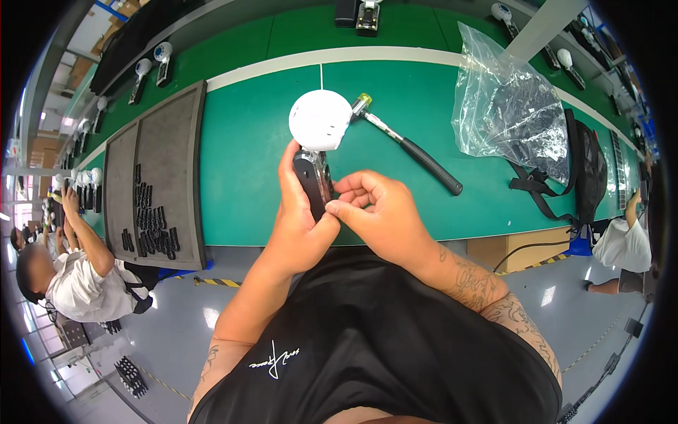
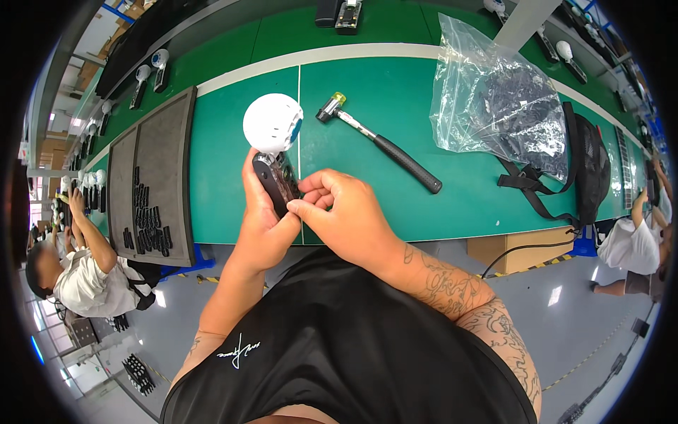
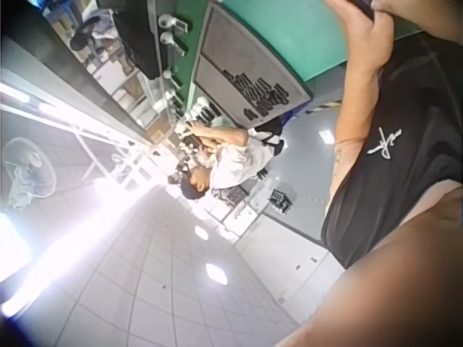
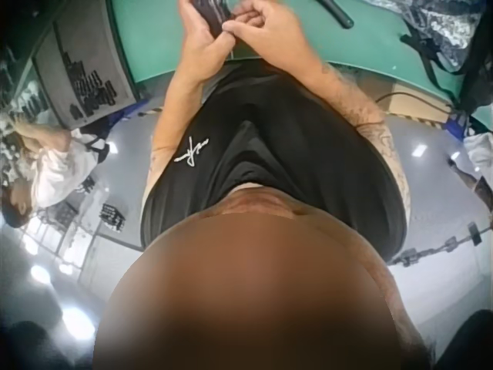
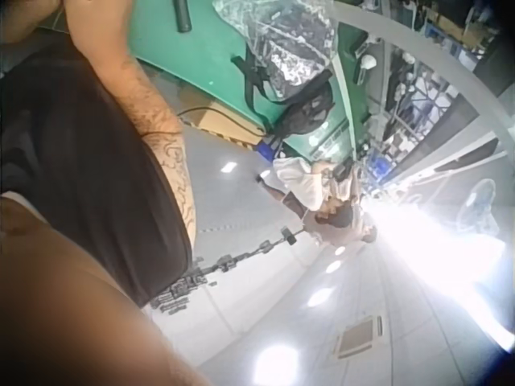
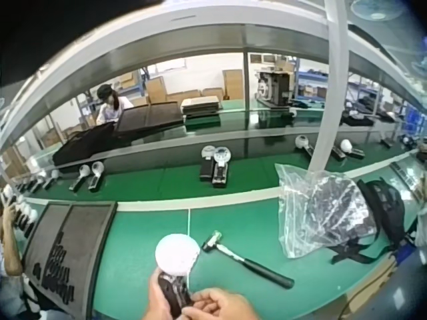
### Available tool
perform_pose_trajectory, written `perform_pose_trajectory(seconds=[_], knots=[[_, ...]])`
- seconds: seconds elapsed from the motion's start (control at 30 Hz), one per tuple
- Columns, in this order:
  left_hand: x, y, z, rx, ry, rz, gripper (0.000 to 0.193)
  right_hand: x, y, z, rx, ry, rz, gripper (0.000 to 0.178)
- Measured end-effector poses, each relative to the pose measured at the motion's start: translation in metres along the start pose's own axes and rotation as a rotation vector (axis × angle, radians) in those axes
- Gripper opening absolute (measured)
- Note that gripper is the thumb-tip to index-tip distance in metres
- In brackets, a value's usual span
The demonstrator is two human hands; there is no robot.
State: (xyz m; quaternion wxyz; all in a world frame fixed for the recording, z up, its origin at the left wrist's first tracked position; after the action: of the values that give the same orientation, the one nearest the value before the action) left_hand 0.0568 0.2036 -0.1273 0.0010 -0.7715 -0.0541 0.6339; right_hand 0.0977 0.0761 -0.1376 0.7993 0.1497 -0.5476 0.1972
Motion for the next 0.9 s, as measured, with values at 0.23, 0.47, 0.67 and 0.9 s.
perform_pose_trajectory(seconds=[0.23, 0.47, 0.67, 0.9], knots=[[0.002, 0.002, 0.001, 0.022, 0.057, -0.133, 0.096, -0.005, 0.004, -0.003, 0.062, -0.026, 0.102, 0.018], [0.017, -0.002, 0.004, -0.049, 0.064, 0.162, 0.097, 0.010, -0.003, -0.006, -0.082, -0.214, 0.166, 0.016], [0.014, -0.001, 0.004, -0.050, 0.053, 0.130, 0.099, 0.013, -0.002, 0.004, -0.145, -0.261, 0.292, 0.016], [0.027, -0.002, 0.004, 0.064, 0.001, 0.583, 0.089, 0.017, -0.013, -0.009, 0.034, -0.222, 0.026, 0.025]])
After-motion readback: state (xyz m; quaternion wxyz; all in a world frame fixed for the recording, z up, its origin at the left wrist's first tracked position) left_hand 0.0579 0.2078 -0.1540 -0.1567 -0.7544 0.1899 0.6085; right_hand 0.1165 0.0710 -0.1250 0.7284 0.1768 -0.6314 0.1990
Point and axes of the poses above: each hand's wrist, its own z-axis away from the middle knuckle, its own y-axis out of the palm, x = y × z, the point moved 9 cm from there along -z, towards the middle knuckle, and after that the axes turned 10 degrees about y, right-handed, at the moved point
